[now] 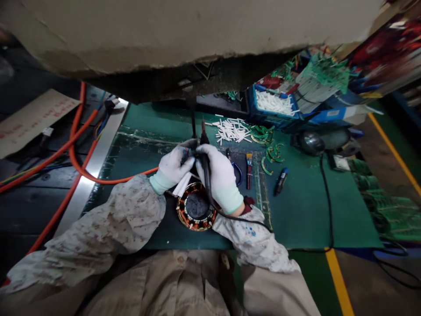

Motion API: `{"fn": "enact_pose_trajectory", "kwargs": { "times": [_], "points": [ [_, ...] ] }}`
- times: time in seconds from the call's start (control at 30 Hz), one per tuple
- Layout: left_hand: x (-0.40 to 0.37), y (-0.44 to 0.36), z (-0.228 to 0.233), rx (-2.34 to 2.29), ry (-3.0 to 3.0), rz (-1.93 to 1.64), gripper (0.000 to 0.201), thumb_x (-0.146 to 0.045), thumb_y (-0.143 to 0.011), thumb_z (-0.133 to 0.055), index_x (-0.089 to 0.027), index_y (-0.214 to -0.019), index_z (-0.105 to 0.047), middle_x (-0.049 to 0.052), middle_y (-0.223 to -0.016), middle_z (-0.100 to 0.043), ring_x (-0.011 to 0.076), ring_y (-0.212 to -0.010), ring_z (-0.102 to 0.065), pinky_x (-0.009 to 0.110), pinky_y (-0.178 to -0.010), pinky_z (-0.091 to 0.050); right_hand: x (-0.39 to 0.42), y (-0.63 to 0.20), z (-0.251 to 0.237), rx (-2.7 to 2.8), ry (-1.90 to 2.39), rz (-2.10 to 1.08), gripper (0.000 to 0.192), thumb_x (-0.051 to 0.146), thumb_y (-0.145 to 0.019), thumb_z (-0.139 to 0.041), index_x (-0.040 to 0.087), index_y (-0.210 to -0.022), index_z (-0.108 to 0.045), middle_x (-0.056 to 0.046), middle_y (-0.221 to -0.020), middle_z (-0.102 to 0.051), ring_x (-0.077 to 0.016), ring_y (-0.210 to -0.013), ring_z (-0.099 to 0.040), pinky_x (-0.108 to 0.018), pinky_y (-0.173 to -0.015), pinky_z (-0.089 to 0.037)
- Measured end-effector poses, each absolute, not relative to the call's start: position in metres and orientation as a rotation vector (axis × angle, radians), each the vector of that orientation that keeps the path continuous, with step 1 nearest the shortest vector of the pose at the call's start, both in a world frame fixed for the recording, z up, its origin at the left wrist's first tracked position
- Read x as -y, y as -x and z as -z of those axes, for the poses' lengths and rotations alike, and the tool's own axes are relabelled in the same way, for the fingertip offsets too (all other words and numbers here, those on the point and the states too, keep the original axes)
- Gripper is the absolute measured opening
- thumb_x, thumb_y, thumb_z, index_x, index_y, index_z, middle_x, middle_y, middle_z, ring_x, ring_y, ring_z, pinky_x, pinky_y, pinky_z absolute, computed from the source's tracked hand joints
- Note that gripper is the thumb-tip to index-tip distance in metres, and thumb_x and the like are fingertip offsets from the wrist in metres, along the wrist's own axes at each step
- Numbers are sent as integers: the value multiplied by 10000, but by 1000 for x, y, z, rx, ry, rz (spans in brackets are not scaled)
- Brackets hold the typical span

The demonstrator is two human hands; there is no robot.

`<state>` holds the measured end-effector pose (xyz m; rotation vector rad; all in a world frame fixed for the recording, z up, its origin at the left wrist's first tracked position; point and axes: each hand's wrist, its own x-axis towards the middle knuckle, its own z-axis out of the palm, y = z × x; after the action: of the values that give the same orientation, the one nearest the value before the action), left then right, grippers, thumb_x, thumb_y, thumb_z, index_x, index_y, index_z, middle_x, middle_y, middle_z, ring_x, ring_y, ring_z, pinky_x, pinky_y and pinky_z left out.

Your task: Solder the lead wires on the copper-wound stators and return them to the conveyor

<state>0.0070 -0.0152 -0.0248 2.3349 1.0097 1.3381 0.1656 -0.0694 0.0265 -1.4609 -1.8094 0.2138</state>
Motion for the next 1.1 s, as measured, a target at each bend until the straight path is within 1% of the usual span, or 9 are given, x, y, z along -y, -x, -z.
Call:
{"fn": "enact_pose_trajectory", "kwargs": {
  "times": [0.13,0.23,0.3,0.4,0.5,0.67,0.9,1.0,1.1],
  "points": [
    [14,-6,21,-998,-2336,-1219,104,-301,-963,-512,-202,-960,-542,99,-1207,-701,189,-1104,-698,294,-904,-584,103,-212,-2,1505,1801,-68,277,358,-911,-558,240,-1162,-566,-89,-1113,-691,-235,-974,-675,-425,-928,-549],
    [14,-6,18,-1037,-2344,-1148,102,-298,-954,-524,-201,-946,-555,104,-1288,-666,194,-1071,-704,297,-837,-594,124,-259,26,1390,2165,25,354,381,-873,-560,201,-1176,-591,-152,-1083,-680,-319,-999,-660,-537,-917,-534],
    [14,-6,16,-1033,-2358,-1131,85,-281,-949,-527,-200,-945,-555,110,-1335,-646,197,-1078,-703,295,-824,-594,135,-280,39,1384,2200,9,321,374,-853,-555,208,-1125,-601,-130,-1018,-690,-317,-955,-667,-534,-894,-542],
    [12,-5,13,-989,-2371,-1130,78,-272,-951,-527,-196,-945,-543,117,-1313,-659,202,-1117,-690,295,-855,-590,143,-279,38,1296,2019,78,280,372,-832,-597,238,-1077,-575,-84,-990,-692,-269,-905,-679,-473,-888,-556],
    [11,-3,11,-995,-2360,-1099,86,-282,-952,-530,-197,-945,-540,115,-1292,-665,202,-1126,-684,294,-864,-587,138,-248,20,1303,1740,34,300,346,-834,-657,248,-1098,-553,-65,-1064,-683,-231,-980,-685,-407,-919,-557],
    [9,0,11,-974,-2335,-1098,82,-272,-933,-538,-195,-909,-526,106,-1242,-678,196,-1119,-677,306,-900,-575,119,-199,-3,1548,1537,-44,160,221,-882,-600,274,-1033,-598,-12,-987,-697,-188,-921,-699,-359,-866,-588],
    [9,-2,8,-950,-2268,-1102,27,-203,-875,-571,-196,-876,-545,97,-1218,-701,201,-1104,-687,325,-902,-582,148,-211,17,1775,1437,-8,242,110,-854,-572,294,-1003,-622,-2,-984,-681,-183,-884,-698,-343,-777,-596],
    [10,-4,4,-929,-2227,-1126,37,-176,-861,-569,-195,-892,-576,88,-1216,-708,191,-1102,-692,330,-938,-579,151,-224,21,1556,1611,118,261,179,-871,-601,296,-1103,-624,-25,-1021,-680,-218,-943,-691,-405,-854,-583],
    [11,-5,2,-912,-2200,-1136,28,-171,-841,-581,-187,-862,-588,87,-1209,-709,189,-1096,-695,326,-950,-577,141,-224,16,1377,1828,205,513,321,-858,-666,268,-1351,-534,-109,-1180,-658,-302,-1112,-646,-527,-992,-517]
  ]
}}
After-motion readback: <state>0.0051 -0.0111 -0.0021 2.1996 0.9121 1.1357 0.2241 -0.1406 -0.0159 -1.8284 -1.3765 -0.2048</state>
